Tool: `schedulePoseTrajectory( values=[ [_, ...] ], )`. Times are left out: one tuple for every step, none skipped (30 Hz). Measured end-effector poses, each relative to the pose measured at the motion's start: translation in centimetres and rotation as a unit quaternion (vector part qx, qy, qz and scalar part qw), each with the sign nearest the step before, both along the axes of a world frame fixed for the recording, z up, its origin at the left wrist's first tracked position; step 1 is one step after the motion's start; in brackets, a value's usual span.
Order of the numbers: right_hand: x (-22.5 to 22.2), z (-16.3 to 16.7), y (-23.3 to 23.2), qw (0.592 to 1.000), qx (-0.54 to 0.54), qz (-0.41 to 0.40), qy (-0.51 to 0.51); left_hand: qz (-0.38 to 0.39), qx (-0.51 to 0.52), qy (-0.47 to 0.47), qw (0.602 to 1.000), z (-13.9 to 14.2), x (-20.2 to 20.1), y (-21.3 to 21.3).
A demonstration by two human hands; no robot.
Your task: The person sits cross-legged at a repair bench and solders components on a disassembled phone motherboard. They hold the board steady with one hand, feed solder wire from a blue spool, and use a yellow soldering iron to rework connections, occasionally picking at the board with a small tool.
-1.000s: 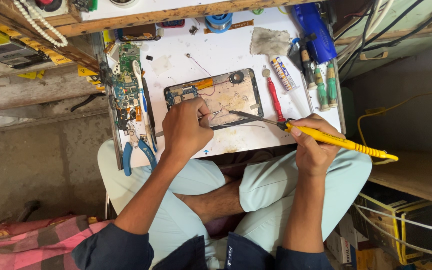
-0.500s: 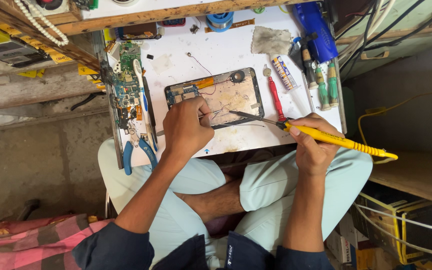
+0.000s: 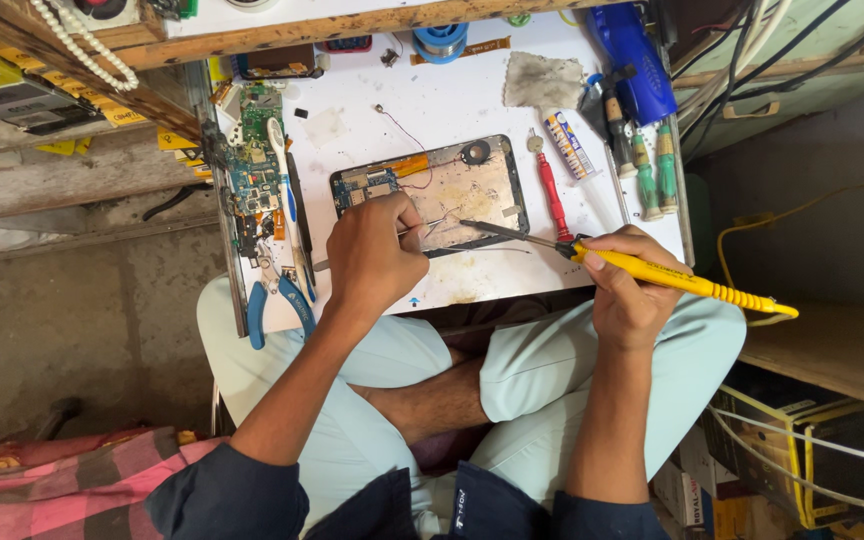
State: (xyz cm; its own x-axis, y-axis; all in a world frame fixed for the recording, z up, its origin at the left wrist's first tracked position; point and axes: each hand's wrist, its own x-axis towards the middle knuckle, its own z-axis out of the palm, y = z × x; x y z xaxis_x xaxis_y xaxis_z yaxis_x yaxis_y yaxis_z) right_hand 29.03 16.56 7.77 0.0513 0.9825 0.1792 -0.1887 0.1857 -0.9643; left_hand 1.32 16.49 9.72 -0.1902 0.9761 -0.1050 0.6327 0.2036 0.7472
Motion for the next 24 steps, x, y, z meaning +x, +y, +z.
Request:
schedulePoseTrajectory(
  values=[
    [-0.05, -0.03, -0.03, 1.000, 0.001, 0.000, 0.000, 0.000, -0.002, 0.001, 1.000, 0.00, -0.08, -0.03],
    [0.02, -0.05, 0.01, 1.000, 0.001, 0.002, 0.004, -0.001, -0.004, 0.002, 1.000, -0.02, -0.02, 0.01],
    [0.03, -0.06, 0.02, 1.000, 0.001, 0.003, 0.007, -0.001, -0.006, 0.003, 1.000, -0.04, -0.03, 0.02],
    [0.05, -0.09, 0.01, 1.000, 0.000, 0.004, 0.010, -0.002, -0.004, 0.001, 1.000, -0.05, -0.02, 0.00],
    [0.01, -0.12, -0.01, 1.000, 0.000, 0.004, 0.011, -0.002, -0.002, -0.001, 1.000, -0.07, -0.09, -0.03],
    [0.08, -0.13, 0.03, 1.000, 0.000, 0.003, 0.013, -0.002, 0.001, -0.002, 1.000, -0.09, -0.04, 0.00],
    [0.09, -0.13, 0.02, 1.000, 0.000, 0.002, 0.014, -0.002, 0.004, -0.002, 1.000, -0.11, -0.05, -0.02],
    [0.12, -0.14, 0.02, 1.000, -0.001, 0.002, 0.013, -0.003, 0.008, -0.003, 1.000, -0.13, -0.07, -0.03],
    [0.06, -0.15, -0.01, 1.000, -0.002, 0.002, 0.012, -0.004, 0.011, -0.003, 1.000, -0.14, -0.14, -0.06],
    [0.13, -0.14, 0.01, 1.000, -0.003, 0.003, 0.011, -0.003, 0.010, -0.002, 1.000, -0.15, -0.06, -0.05],
    [0.12, -0.12, 0.01, 1.000, -0.003, 0.002, 0.010, -0.002, 0.010, -0.001, 1.000, -0.15, -0.06, -0.05],
    [0.12, -0.12, 0.03, 1.000, -0.002, 0.002, 0.010, -0.001, 0.010, 0.000, 1.000, -0.14, -0.07, -0.04],
    [0.05, -0.12, 0.00, 1.000, -0.002, 0.001, 0.010, -0.001, 0.005, -0.004, 1.000, -0.12, -0.13, -0.08],
    [0.11, -0.10, 0.03, 1.000, -0.003, 0.000, 0.010, 0.000, 0.001, -0.009, 1.000, -0.11, -0.06, -0.04],
    [0.10, -0.08, 0.03, 1.000, -0.003, -0.001, 0.010, 0.001, -0.003, -0.013, 1.000, -0.08, -0.06, -0.03],
    [0.11, -0.08, 0.01, 1.000, -0.004, -0.002, 0.010, 0.001, 0.000, -0.015, 1.000, -0.04, -0.06, -0.04],
    [0.06, -0.10, -0.02, 1.000, -0.003, -0.001, 0.010, 0.001, 0.003, -0.017, 1.000, 0.00, -0.13, -0.08],
    [0.13, -0.09, 0.00, 1.000, -0.002, -0.001, 0.010, 0.001, 0.006, -0.019, 1.000, 0.05, -0.07, -0.05],
    [0.13, -0.09, -0.01, 1.000, -0.001, 0.000, 0.010, 0.001, 0.004, -0.020, 1.000, 0.11, -0.08, -0.05],
    [0.16, -0.10, -0.01, 1.000, -0.001, 0.000, 0.010, 0.002, 0.001, -0.022, 1.000, 0.19, -0.11, -0.05],
    [0.12, -0.12, -0.05, 1.000, -0.002, 0.000, 0.010, 0.003, -0.002, -0.024, 1.000, 0.27, -0.22, -0.08],
    [0.19, -0.12, -0.03, 1.000, -0.002, 0.000, 0.010, 0.000, -0.006, -0.026, 1.000, 0.35, -0.19, -0.05],
    [0.19, -0.12, -0.02, 1.000, -0.002, -0.001, 0.010, -0.002, -0.010, -0.029, 1.000, 0.43, -0.23, -0.03],
    [0.21, -0.13, -0.01, 1.000, -0.002, -0.002, 0.010, -0.005, -0.014, -0.032, 0.999, 0.52, -0.27, -0.03]
  ],
)
